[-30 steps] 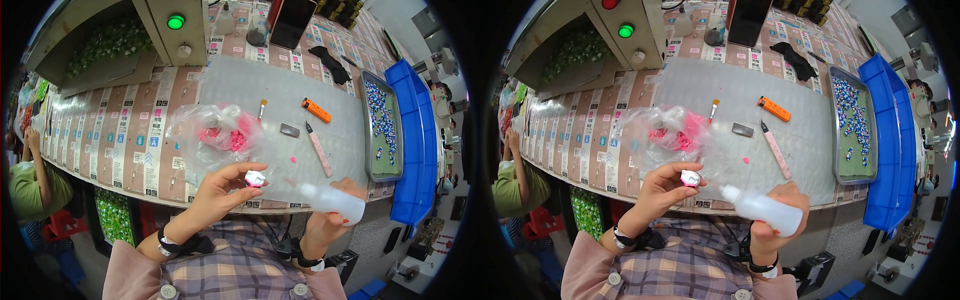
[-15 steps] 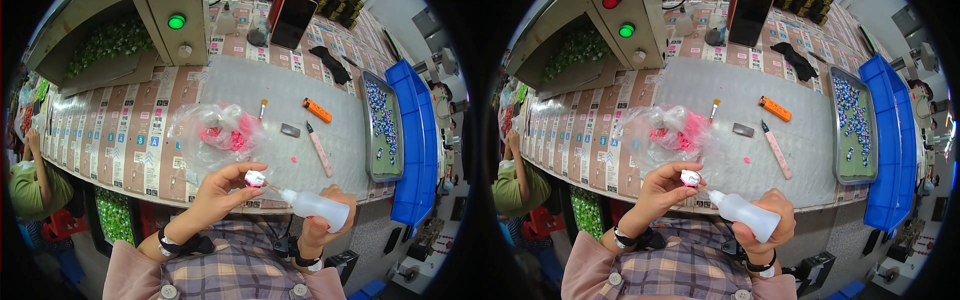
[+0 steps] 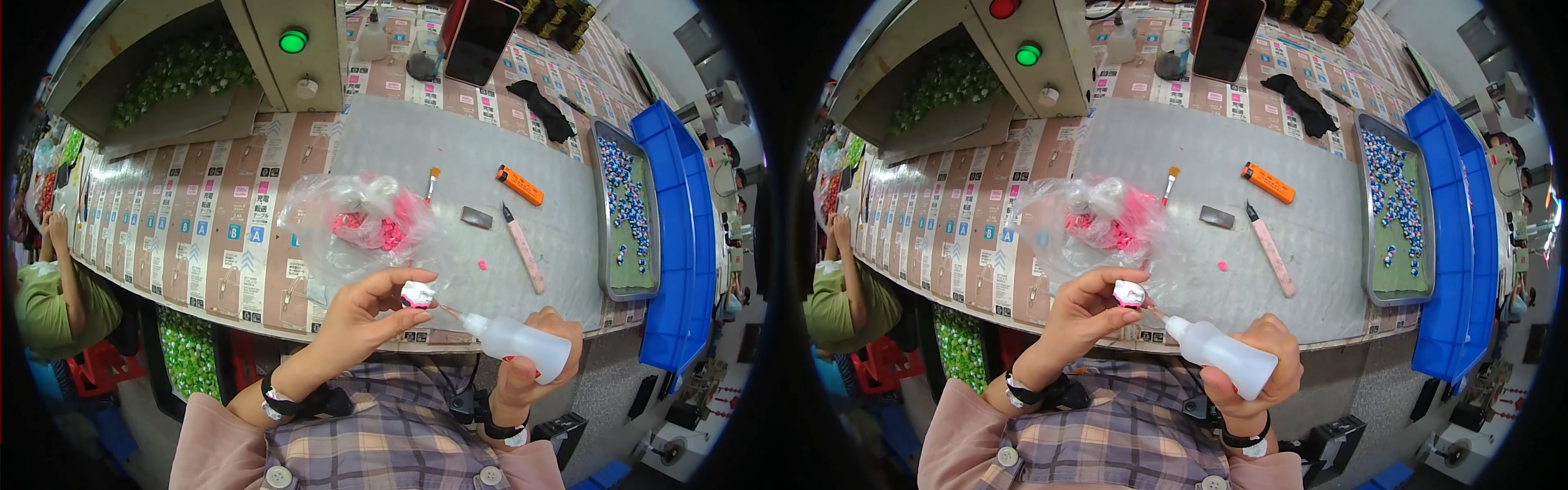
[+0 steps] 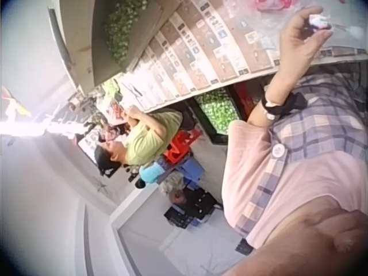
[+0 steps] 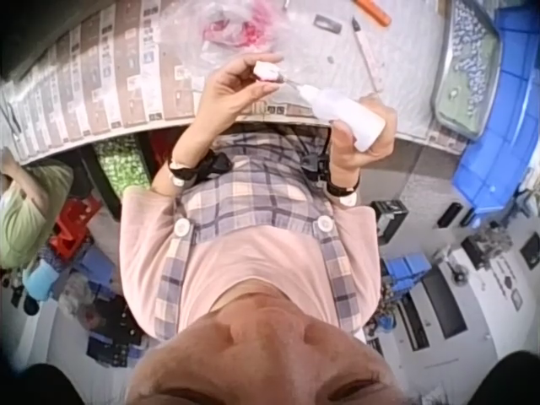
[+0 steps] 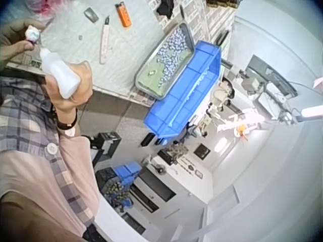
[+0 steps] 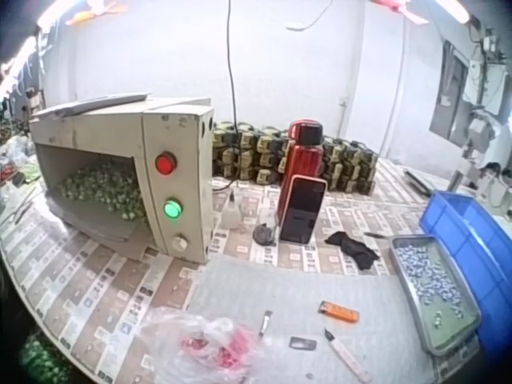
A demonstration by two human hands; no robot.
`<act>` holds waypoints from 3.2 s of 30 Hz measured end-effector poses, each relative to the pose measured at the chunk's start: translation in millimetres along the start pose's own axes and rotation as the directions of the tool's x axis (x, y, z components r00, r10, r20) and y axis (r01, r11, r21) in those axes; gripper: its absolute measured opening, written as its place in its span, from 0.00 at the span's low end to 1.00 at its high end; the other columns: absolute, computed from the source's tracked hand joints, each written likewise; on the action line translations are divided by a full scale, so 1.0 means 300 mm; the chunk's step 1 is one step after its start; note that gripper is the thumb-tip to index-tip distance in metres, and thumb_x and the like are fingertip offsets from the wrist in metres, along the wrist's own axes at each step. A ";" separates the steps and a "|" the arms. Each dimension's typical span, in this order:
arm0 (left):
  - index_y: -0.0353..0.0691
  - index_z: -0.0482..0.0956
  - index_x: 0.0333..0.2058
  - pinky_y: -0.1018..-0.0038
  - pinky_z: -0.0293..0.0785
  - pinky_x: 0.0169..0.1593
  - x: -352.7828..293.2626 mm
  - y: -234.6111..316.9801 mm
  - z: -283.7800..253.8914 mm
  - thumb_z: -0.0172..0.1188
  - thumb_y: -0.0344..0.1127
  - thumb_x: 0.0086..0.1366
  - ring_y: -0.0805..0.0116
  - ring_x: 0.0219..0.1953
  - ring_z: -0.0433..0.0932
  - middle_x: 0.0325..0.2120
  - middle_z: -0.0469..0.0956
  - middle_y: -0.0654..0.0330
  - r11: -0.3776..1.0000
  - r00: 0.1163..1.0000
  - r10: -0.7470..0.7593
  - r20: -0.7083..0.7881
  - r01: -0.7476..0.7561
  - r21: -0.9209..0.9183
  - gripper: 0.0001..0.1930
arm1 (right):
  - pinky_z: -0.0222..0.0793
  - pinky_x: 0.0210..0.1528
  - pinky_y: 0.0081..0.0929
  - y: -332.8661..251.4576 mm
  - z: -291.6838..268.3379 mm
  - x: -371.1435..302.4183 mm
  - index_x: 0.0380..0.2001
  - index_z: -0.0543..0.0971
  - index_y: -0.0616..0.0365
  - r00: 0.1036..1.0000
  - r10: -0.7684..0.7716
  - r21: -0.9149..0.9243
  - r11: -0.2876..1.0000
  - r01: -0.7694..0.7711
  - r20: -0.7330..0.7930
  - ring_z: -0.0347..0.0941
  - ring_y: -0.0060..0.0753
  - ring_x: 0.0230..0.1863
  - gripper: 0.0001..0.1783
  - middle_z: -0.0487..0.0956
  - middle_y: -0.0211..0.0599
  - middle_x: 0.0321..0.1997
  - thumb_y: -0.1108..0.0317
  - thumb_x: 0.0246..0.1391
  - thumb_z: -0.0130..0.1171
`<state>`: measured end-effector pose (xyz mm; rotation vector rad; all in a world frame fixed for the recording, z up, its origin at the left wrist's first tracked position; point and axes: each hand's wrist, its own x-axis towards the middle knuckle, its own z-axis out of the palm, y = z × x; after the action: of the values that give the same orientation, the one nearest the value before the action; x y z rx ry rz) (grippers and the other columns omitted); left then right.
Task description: Assembling small toy components by hand and using glue and small tools.
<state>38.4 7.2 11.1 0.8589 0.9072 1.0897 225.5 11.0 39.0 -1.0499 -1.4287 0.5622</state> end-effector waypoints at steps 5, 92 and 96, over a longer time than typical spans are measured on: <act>0.36 0.70 0.47 0.84 0.66 0.36 0.001 0.004 0.004 0.58 0.24 0.55 0.82 0.31 0.71 0.32 0.73 0.66 1.000 1.000 0.008 -0.017 -0.009 -0.011 0.19 | 0.51 0.18 0.19 0.000 0.005 0.001 0.26 0.68 0.59 1.000 0.007 0.010 1.000 -0.007 0.001 0.58 0.21 0.15 0.29 0.67 0.26 0.17 0.45 0.37 0.66; 0.34 0.67 0.49 0.82 0.69 0.44 0.026 0.014 0.011 0.54 0.23 0.57 0.75 0.42 0.73 0.39 0.75 0.58 0.997 0.997 -0.073 0.028 0.073 -0.015 0.20 | 0.57 0.21 0.26 0.241 0.009 0.108 0.12 0.64 0.55 0.672 -0.091 -0.584 0.418 0.696 0.735 0.62 0.29 0.21 0.08 0.62 0.32 0.16 0.74 0.33 0.53; 0.34 0.67 0.49 0.82 0.69 0.44 0.020 0.011 0.011 0.54 0.23 0.57 0.76 0.41 0.73 0.39 0.75 0.58 0.998 0.997 -0.063 0.034 0.064 -0.010 0.19 | 0.57 0.21 0.26 0.265 0.000 0.094 0.12 0.64 0.55 0.685 -0.132 -0.577 0.441 0.688 0.716 0.62 0.30 0.21 0.08 0.61 0.32 0.16 0.74 0.34 0.54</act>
<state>41.6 13.5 14.2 0.8318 0.8938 1.0216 250.2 72.5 -13.2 -1.1624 -2.5887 -0.3173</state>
